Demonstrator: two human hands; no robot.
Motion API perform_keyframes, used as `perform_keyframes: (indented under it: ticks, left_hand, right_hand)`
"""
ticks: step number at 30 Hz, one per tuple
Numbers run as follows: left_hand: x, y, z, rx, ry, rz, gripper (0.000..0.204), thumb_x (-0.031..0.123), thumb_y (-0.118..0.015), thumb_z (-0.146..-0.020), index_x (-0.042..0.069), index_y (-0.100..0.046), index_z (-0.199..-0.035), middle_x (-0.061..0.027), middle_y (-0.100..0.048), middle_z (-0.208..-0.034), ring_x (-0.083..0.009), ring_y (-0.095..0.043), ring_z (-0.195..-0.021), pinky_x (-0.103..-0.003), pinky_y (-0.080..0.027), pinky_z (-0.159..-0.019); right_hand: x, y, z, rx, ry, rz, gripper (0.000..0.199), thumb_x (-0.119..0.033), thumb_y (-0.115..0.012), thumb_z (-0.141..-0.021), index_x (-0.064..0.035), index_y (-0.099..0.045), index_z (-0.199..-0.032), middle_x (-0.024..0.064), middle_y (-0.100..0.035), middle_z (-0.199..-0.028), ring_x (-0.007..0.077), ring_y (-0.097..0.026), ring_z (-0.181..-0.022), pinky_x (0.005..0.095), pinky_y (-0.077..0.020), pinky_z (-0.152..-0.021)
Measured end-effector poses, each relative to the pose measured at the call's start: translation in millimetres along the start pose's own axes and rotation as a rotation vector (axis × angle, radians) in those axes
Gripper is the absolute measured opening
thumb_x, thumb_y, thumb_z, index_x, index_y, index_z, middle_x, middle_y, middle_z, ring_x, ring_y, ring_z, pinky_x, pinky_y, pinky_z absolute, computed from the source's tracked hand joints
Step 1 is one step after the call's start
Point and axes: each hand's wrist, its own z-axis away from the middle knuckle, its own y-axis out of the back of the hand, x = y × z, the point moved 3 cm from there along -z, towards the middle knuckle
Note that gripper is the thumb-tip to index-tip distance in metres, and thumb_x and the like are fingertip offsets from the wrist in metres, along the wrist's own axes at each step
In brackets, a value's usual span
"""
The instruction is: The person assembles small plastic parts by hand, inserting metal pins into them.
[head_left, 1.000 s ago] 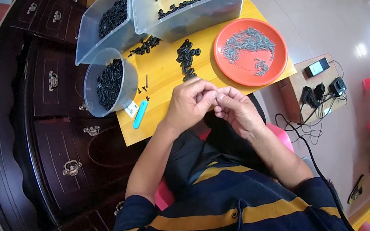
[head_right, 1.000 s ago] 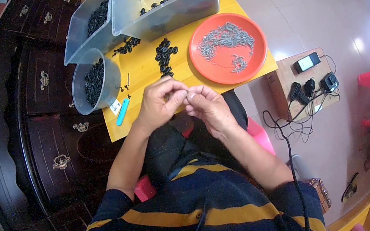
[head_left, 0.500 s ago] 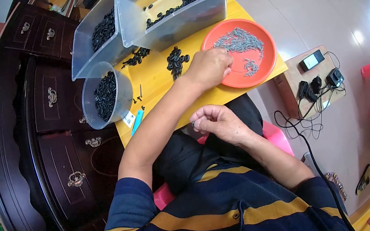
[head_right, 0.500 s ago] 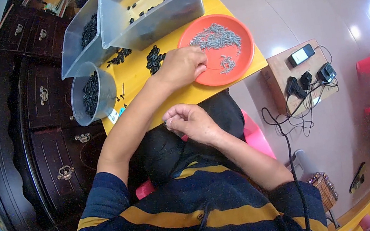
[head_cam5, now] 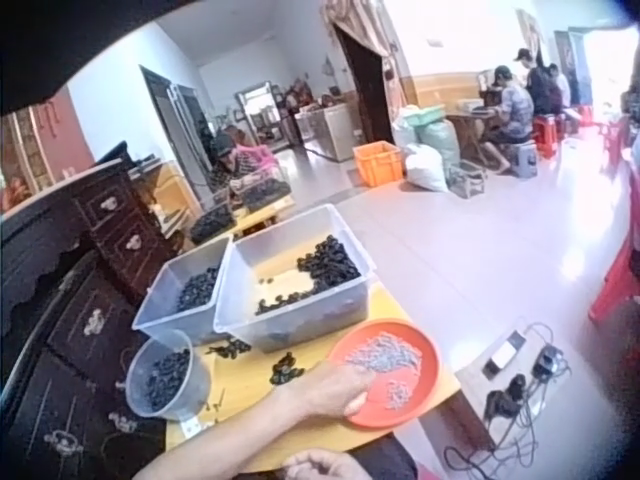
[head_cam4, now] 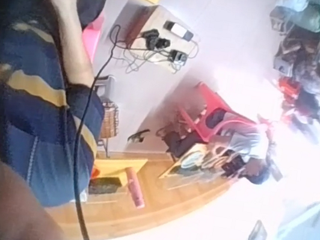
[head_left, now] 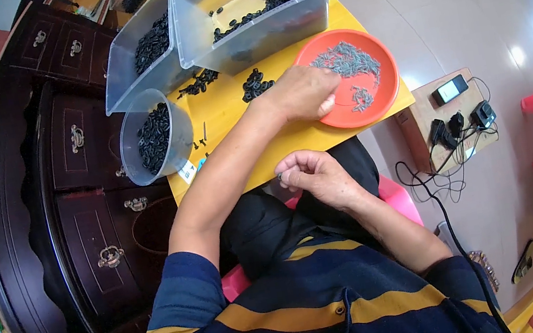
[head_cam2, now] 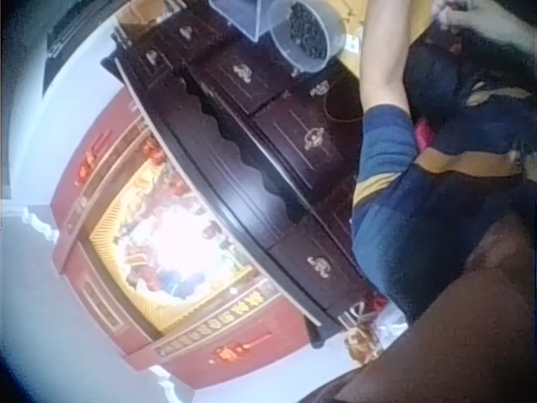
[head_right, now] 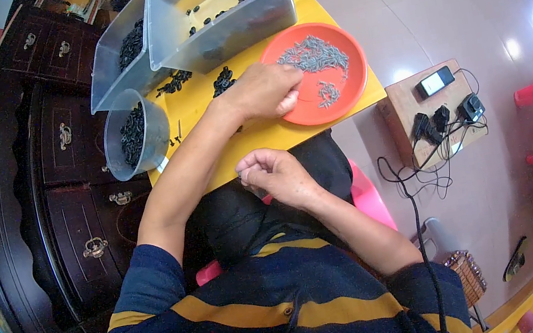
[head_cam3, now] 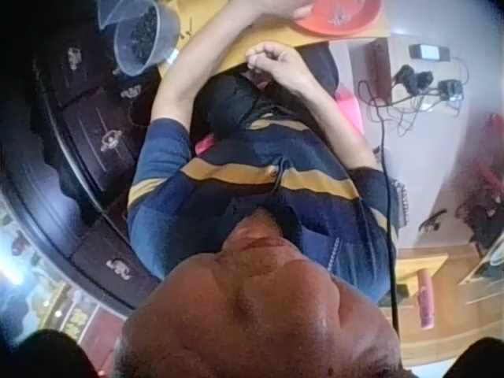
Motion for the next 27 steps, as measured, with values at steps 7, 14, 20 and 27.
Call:
perform_keyframes:
  ticks: [7, 14, 20, 27]
  left_hand:
    - [13.8, 33.9, 65.9, 0.489, 0.221, 0.572, 0.007, 0.006, -0.064, -0.084, 0.003, -0.058, -0.086, -0.0058, -0.06, -0.072, -0.0135, -0.059, -0.061, -0.028, -0.049, -0.058]
    - [31.1, -2.5, 136.8, 0.695, 0.535, 0.955, 0.005, 0.001, -0.067, -0.087, 0.001, -0.066, -0.092, 0.0003, -0.063, -0.081, -0.0054, -0.058, -0.068, -0.021, -0.047, -0.062]
    - [50.5, -13.7, 157.7, 0.631, 0.592, 1.061, 0.007, -0.002, -0.065, -0.089, -0.001, -0.067, -0.095, -0.0022, -0.063, -0.095, -0.0071, -0.059, -0.084, -0.022, -0.048, -0.072]
    - [59.2, -21.8, 152.8, 0.687, 0.601, 1.084, 0.009, -0.002, -0.065, -0.088, 0.001, -0.067, -0.097, -0.0017, -0.065, -0.089, -0.0053, -0.061, -0.079, -0.02, -0.048, -0.067]
  right_hand:
    - [-1.0, 4.2, -1.7, 0.067, 0.043, -0.192, 0.015, -0.016, -0.065, -0.098, -0.0044, -0.064, -0.107, 0.0024, -0.068, -0.093, 0.009, -0.063, -0.082, 0.0241, -0.0517, -0.077]
    - [-1.9, 12.1, -0.6, 0.25, 0.001, -0.244, 0.011, -0.017, -0.063, -0.098, -0.0087, -0.062, -0.106, -0.0024, -0.064, -0.095, 0.008, -0.062, -0.078, 0.0222, -0.0493, -0.073]
    - [-4.3, 12.0, 0.7, 0.302, 0.029, -0.291, 0.014, -0.016, -0.064, -0.098, -0.0088, -0.062, -0.11, -0.0032, -0.061, -0.092, 0.0075, -0.06, -0.075, 0.0219, -0.0495, -0.071]
    - [-4.9, 11.1, -2.2, 0.344, 0.08, -0.244, 0.021, -0.012, -0.062, -0.099, -0.0069, -0.061, -0.119, -0.0001, -0.064, -0.096, 0.0078, -0.06, -0.078, 0.0224, -0.0503, -0.073]
